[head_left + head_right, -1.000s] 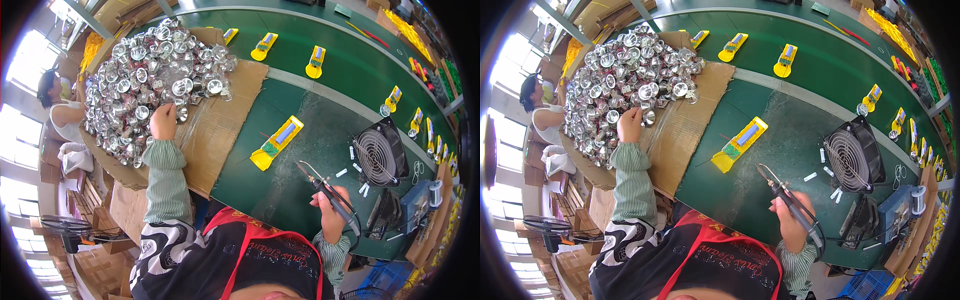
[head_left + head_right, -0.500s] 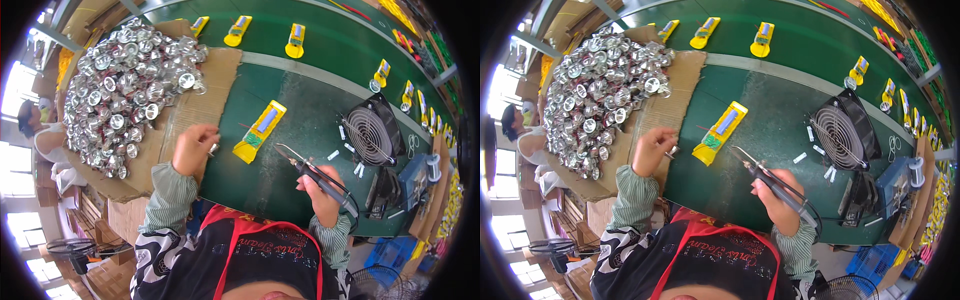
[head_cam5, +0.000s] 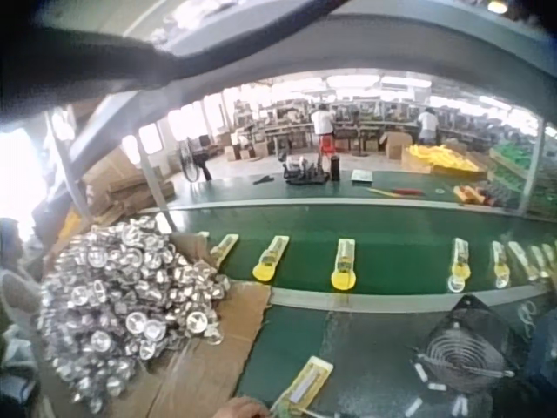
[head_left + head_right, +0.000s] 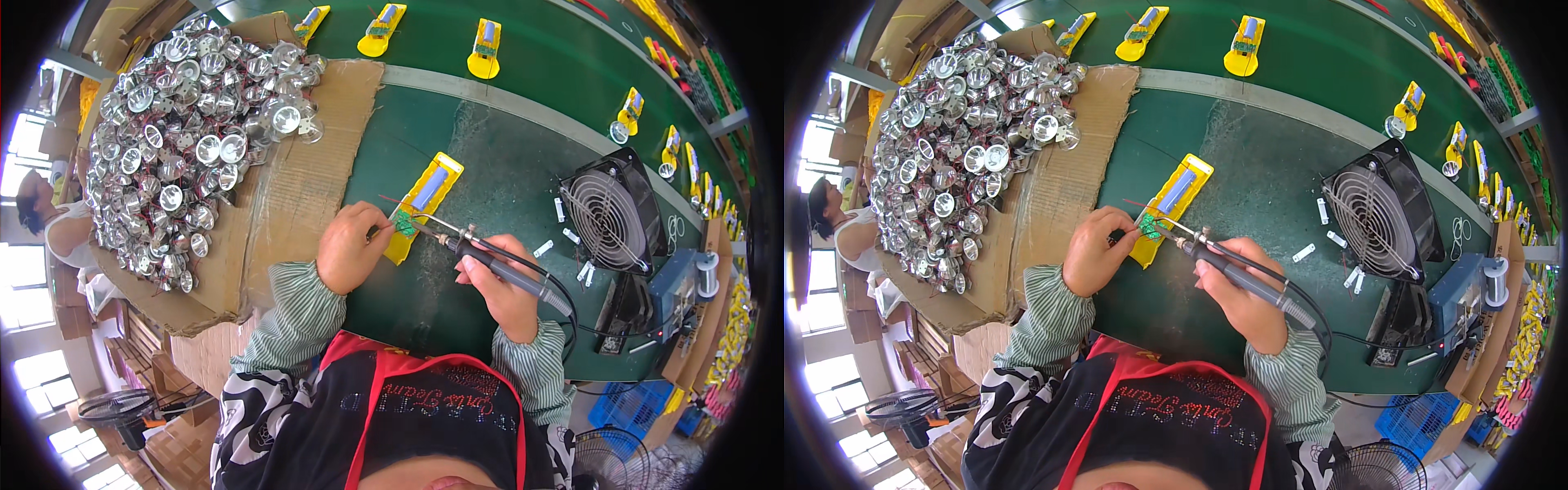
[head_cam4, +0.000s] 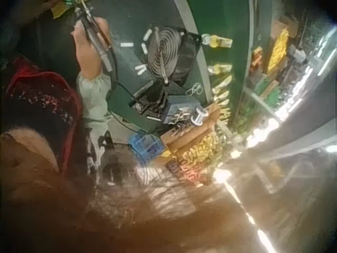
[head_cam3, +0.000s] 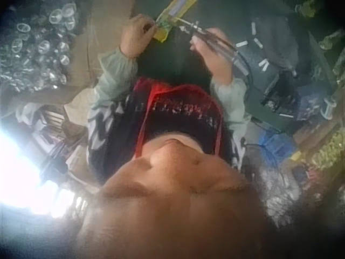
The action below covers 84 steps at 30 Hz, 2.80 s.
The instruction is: The person solders electronic components onto a printed circuit board, which is mounted on a yellow plastic housing. This is done using a soldering iron and solder wire, with a cooling fan nearby.
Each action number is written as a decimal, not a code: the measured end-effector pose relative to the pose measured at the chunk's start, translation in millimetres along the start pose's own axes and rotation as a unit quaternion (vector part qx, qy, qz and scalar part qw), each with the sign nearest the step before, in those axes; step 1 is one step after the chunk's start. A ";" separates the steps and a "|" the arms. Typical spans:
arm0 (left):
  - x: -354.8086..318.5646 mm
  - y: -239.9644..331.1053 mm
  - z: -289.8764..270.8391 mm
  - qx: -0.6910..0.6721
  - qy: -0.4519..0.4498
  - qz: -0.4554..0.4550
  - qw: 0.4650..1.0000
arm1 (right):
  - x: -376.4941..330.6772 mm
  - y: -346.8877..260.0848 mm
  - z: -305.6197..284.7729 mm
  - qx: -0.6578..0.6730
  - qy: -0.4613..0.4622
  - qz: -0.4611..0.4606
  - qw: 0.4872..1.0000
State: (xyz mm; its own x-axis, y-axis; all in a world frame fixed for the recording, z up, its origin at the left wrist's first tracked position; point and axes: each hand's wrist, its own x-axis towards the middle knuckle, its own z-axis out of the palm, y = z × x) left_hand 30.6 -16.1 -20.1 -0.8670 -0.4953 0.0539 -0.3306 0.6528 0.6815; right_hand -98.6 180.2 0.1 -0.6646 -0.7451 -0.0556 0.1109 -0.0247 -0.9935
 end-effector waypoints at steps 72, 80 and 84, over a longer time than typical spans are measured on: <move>-2.0 8.2 -2.3 0.036 -0.003 0.032 0.999 | 6.0 4.8 -4.5 -0.026 -0.042 0.035 0.998; -8.1 7.3 -2.8 0.039 -0.019 0.008 0.999 | -2.8 -0.3 -5.5 0.048 0.015 0.054 0.997; -3.6 3.6 -2.7 0.035 -0.025 0.009 0.999 | -3.1 -5.6 -12.3 0.036 0.021 0.042 0.998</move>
State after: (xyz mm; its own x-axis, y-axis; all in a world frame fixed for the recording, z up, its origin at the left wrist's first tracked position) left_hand 33.6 -13.6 -15.9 -0.8897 -0.4556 0.0287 -0.3388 0.7010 0.6275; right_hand -106.2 190.9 4.6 -0.6807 -0.7181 -0.1448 0.2196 -0.0115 -0.9755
